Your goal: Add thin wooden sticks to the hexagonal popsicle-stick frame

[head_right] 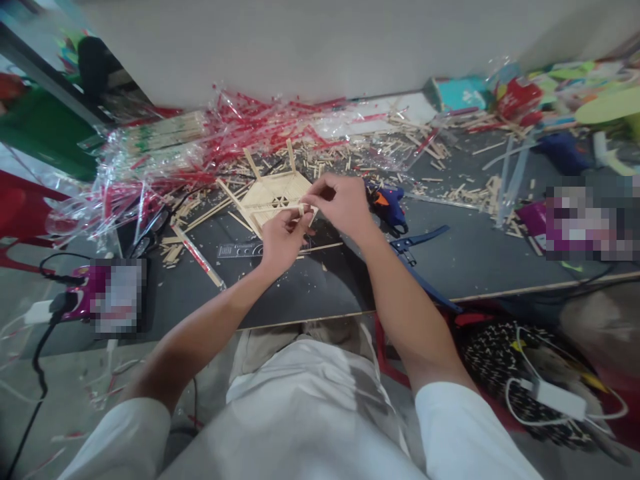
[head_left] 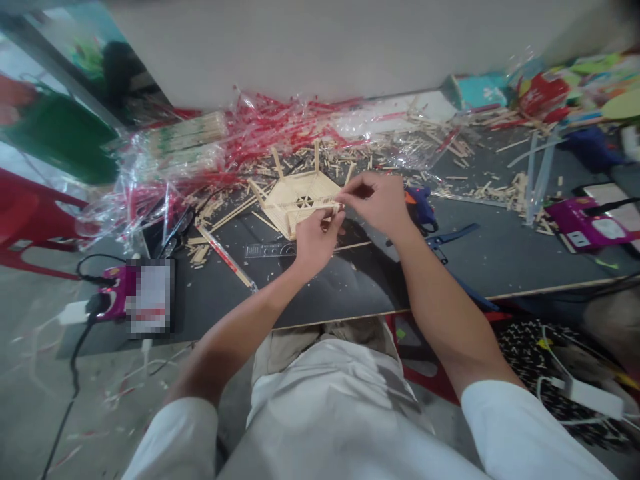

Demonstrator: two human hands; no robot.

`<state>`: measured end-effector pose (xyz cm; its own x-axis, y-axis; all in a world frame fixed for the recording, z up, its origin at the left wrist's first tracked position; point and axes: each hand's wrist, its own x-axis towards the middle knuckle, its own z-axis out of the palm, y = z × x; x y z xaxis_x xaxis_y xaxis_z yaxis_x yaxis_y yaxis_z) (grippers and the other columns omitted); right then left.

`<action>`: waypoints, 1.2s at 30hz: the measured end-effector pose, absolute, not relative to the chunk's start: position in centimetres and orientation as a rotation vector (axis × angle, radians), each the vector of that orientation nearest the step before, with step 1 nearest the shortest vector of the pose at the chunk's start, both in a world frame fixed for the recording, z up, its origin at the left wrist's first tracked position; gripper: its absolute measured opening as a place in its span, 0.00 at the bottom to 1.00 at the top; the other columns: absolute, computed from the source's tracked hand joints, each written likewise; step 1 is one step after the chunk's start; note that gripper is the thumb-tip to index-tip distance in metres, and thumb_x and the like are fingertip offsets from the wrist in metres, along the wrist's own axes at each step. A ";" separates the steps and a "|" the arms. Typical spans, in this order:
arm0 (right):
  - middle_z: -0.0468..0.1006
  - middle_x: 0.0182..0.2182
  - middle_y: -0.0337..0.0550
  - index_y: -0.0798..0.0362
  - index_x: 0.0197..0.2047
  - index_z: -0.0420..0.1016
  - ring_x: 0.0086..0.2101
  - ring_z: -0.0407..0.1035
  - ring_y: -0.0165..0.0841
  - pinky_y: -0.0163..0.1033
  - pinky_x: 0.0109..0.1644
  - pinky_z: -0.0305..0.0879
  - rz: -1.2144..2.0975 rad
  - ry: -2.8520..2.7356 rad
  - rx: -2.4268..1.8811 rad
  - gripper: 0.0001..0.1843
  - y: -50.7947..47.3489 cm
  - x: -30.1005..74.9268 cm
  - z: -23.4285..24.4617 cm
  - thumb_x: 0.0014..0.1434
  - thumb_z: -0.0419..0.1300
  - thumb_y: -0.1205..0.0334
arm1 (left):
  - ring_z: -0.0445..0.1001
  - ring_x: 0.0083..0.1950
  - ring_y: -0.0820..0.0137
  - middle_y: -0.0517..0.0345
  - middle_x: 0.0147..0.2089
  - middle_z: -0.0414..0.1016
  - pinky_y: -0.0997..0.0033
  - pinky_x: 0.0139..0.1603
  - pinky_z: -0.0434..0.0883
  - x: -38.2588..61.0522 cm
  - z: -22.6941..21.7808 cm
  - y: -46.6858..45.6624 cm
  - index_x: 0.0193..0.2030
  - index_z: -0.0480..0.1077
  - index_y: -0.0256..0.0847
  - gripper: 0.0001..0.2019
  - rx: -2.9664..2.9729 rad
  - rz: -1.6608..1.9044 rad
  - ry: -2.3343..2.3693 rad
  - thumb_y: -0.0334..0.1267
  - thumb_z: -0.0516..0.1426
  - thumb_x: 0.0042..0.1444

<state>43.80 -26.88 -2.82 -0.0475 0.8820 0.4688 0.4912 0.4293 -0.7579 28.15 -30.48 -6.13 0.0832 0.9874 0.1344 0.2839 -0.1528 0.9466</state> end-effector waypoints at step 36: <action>0.78 0.28 0.37 0.46 0.41 0.77 0.25 0.72 0.32 0.44 0.34 0.73 0.669 -1.824 -1.056 0.08 -26.8 44.9 -3.4 0.63 0.66 0.52 | 0.83 0.38 0.68 0.51 0.42 0.86 0.72 0.35 0.73 19.7 -4.4 -32.3 0.47 0.81 0.41 0.12 2.344 1.109 1.375 0.43 0.57 0.69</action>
